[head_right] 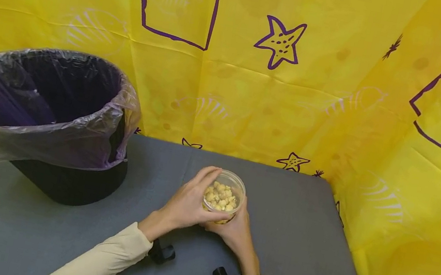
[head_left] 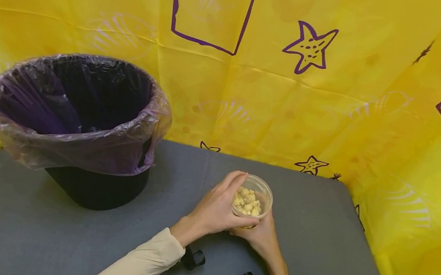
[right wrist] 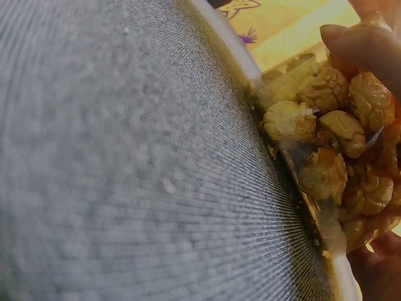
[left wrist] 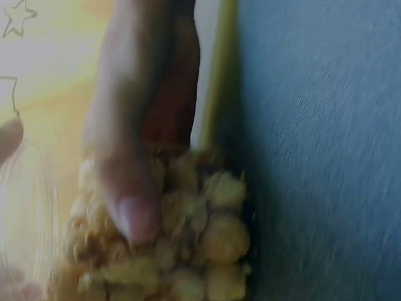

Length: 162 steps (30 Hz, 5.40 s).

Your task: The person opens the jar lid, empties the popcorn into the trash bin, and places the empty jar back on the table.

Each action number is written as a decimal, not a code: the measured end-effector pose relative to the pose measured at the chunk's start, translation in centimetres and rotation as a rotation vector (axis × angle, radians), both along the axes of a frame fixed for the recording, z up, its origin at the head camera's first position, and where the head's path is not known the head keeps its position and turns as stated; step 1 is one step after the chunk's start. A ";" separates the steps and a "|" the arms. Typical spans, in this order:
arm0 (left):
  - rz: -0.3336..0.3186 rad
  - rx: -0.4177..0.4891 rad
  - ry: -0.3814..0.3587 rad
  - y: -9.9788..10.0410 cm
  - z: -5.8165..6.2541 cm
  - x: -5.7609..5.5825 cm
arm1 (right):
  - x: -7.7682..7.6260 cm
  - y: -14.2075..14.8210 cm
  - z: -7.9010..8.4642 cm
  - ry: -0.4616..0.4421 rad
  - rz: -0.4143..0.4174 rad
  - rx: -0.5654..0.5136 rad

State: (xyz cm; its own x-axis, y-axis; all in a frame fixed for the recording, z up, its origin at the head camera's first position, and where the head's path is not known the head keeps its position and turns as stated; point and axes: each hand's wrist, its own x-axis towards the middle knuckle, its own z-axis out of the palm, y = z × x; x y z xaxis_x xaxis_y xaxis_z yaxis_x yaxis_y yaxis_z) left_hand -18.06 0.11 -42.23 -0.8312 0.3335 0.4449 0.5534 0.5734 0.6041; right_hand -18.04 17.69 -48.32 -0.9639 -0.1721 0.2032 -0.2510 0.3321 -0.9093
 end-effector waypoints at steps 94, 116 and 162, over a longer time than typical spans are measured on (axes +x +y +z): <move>0.120 -0.036 -0.182 -10.4 2.3 1.1 | 0.4 -0.4 0.1 -0.069 -0.073 0.028; 0.131 -0.027 0.156 -12.3 12.3 6.2 | 0.5 -0.4 0.2 -0.050 -0.073 0.029; 0.396 -0.130 0.326 -28.4 17.3 6.9 | 0.2 -0.6 -0.4 -0.052 -0.078 0.024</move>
